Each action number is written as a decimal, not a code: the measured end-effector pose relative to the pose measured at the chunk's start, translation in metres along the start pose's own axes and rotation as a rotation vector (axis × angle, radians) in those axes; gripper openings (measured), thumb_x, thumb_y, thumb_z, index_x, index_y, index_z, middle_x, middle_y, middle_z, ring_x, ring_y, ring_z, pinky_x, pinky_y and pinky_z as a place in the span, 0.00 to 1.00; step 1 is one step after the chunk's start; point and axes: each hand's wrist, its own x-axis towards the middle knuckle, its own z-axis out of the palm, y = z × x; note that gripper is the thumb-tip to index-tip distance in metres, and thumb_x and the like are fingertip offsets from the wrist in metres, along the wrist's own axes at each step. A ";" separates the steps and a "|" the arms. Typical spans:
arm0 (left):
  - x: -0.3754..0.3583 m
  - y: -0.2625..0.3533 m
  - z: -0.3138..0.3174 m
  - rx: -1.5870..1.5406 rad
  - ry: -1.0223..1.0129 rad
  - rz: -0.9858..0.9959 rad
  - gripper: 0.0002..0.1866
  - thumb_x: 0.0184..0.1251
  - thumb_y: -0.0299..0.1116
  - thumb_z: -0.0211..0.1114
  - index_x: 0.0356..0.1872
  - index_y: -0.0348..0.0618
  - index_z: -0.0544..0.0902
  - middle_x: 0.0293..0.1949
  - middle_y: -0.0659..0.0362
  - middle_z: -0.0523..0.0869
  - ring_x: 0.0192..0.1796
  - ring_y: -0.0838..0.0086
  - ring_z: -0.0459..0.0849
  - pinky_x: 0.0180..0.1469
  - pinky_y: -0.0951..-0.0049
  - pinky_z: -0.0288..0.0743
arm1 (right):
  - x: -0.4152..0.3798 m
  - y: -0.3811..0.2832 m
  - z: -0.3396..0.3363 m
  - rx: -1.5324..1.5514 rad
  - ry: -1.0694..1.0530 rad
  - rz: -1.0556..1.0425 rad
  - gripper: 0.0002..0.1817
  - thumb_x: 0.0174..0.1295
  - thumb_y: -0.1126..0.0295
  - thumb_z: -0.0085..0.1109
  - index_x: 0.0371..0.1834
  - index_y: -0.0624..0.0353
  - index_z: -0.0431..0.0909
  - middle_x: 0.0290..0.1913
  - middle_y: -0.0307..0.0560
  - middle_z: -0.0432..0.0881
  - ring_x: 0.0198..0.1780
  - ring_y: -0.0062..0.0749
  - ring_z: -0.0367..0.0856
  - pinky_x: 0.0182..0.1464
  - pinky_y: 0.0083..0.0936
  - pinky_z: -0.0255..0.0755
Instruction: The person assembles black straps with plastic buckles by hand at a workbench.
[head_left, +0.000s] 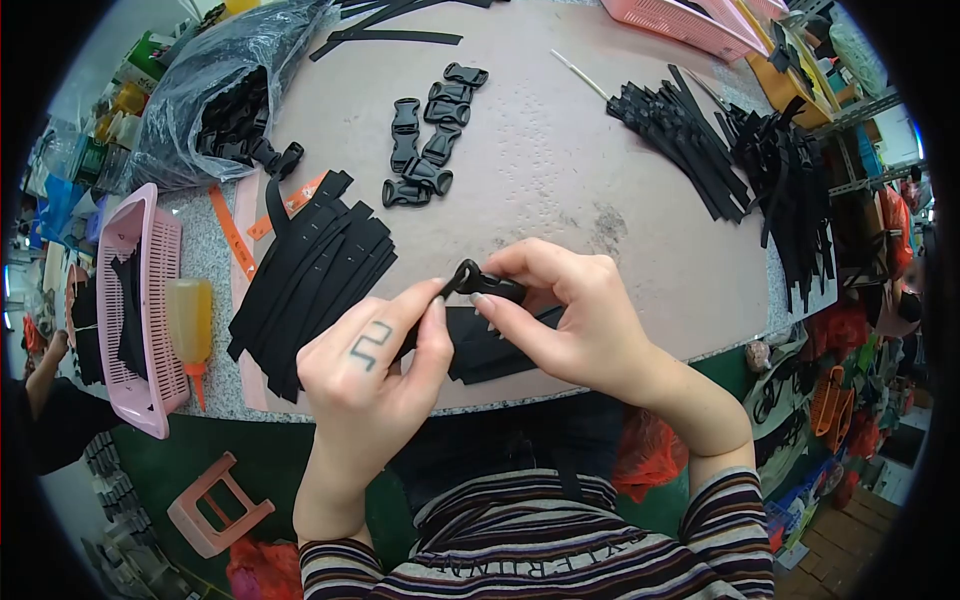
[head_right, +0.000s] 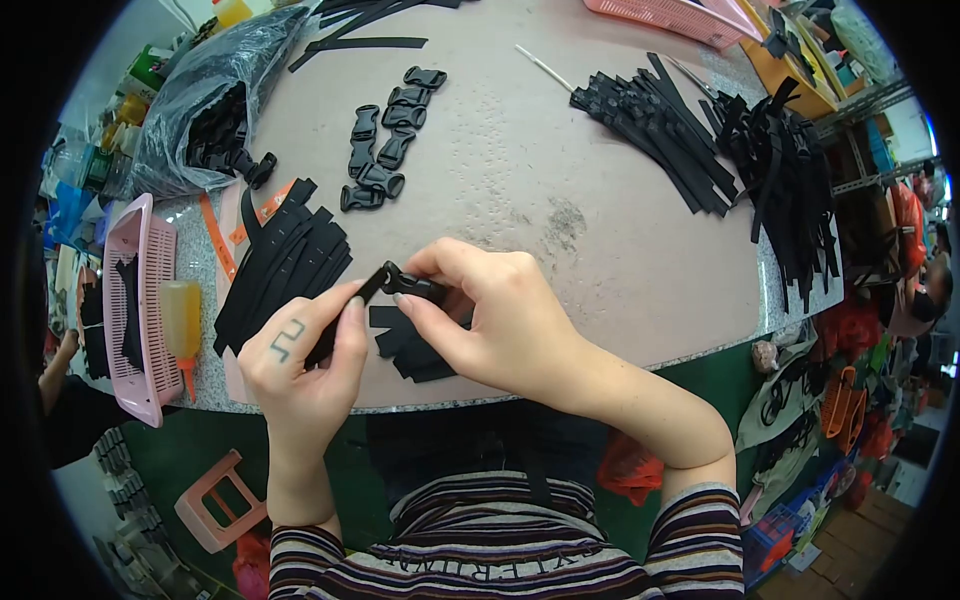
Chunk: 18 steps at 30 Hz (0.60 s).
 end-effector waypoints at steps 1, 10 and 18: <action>-0.001 0.000 0.000 0.025 -0.002 0.019 0.10 0.57 0.19 0.73 0.41 0.37 0.88 0.22 0.58 0.80 0.19 0.73 0.77 0.22 0.74 0.69 | 0.000 -0.001 0.000 -0.030 0.007 -0.021 0.13 0.61 0.72 0.70 0.45 0.68 0.82 0.31 0.52 0.88 0.28 0.31 0.89 0.31 0.23 0.81; -0.004 0.008 -0.006 0.121 -0.053 0.077 0.12 0.53 0.18 0.74 0.41 0.36 0.88 0.22 0.58 0.80 0.20 0.70 0.79 0.24 0.72 0.72 | -0.007 0.000 0.009 -0.212 0.047 -0.244 0.10 0.62 0.75 0.67 0.44 0.64 0.79 0.29 0.52 0.85 0.28 0.40 0.88 0.30 0.30 0.80; -0.006 0.008 -0.006 0.167 -0.080 0.087 0.13 0.54 0.18 0.74 0.42 0.36 0.87 0.22 0.58 0.80 0.20 0.69 0.79 0.23 0.72 0.72 | -0.007 -0.008 0.007 -0.281 0.032 -0.249 0.11 0.61 0.75 0.67 0.44 0.64 0.79 0.28 0.51 0.84 0.27 0.45 0.86 0.30 0.34 0.79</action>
